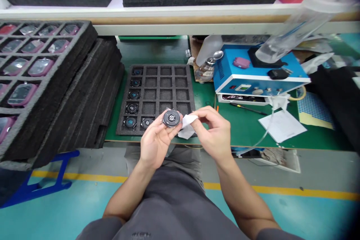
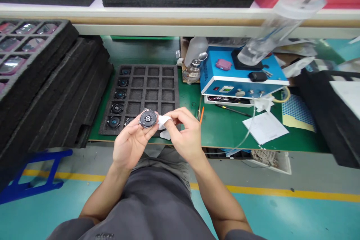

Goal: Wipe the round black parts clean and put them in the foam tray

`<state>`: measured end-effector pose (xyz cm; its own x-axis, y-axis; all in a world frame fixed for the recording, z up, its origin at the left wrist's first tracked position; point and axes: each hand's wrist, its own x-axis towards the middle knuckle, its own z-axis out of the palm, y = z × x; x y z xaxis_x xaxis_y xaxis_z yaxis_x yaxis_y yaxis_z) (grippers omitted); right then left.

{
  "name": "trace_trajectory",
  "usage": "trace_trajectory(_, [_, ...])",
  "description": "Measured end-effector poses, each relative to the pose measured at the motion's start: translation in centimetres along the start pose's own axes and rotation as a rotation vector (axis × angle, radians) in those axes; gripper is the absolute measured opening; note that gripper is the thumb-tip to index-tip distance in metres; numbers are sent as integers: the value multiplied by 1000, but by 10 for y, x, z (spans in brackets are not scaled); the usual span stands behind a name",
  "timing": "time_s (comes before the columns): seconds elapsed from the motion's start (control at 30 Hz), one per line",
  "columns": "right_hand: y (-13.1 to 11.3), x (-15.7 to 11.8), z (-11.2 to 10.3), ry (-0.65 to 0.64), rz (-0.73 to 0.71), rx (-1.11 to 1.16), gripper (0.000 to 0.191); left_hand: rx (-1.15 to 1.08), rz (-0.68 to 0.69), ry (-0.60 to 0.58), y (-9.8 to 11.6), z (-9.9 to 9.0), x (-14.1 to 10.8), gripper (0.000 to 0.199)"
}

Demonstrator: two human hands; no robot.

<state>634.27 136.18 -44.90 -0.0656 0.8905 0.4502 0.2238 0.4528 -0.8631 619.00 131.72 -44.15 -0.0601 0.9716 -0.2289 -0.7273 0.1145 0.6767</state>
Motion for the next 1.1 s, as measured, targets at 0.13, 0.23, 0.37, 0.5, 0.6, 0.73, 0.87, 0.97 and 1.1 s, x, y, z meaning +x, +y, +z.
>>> trace_trajectory(0.13, [-2,-4,8,-54,-25,-30,10,10,7,-8,-3,2,0,44])
trace_trajectory(0.23, [1,-4,12,-60,-14,-38,10,31,43,-2,-8,0,1,47])
trace_trajectory(0.37, [3,1,16,-61,56,11,9,185,147,36,-16,-4,11,63])
trace_trajectory(0.5, [7,14,11,-74,132,48,14,320,209,105,-19,-6,33,77])
trace_trajectory(0.6, [21,24,-11,-98,167,4,24,370,245,150,-17,-4,51,74])
trace_trajectory(0.73, [57,25,-49,-61,235,-139,24,407,306,185,-15,-2,71,70])
trace_trajectory(0.87, [89,23,-64,54,263,-298,23,363,308,152,-15,-1,85,67])
trace_trajectory(0.97, [90,30,-56,81,165,-352,18,365,305,128,-16,1,90,65])
trace_trajectory(1.1, [58,44,-33,9,47,-162,17,431,298,91,-16,9,90,68])
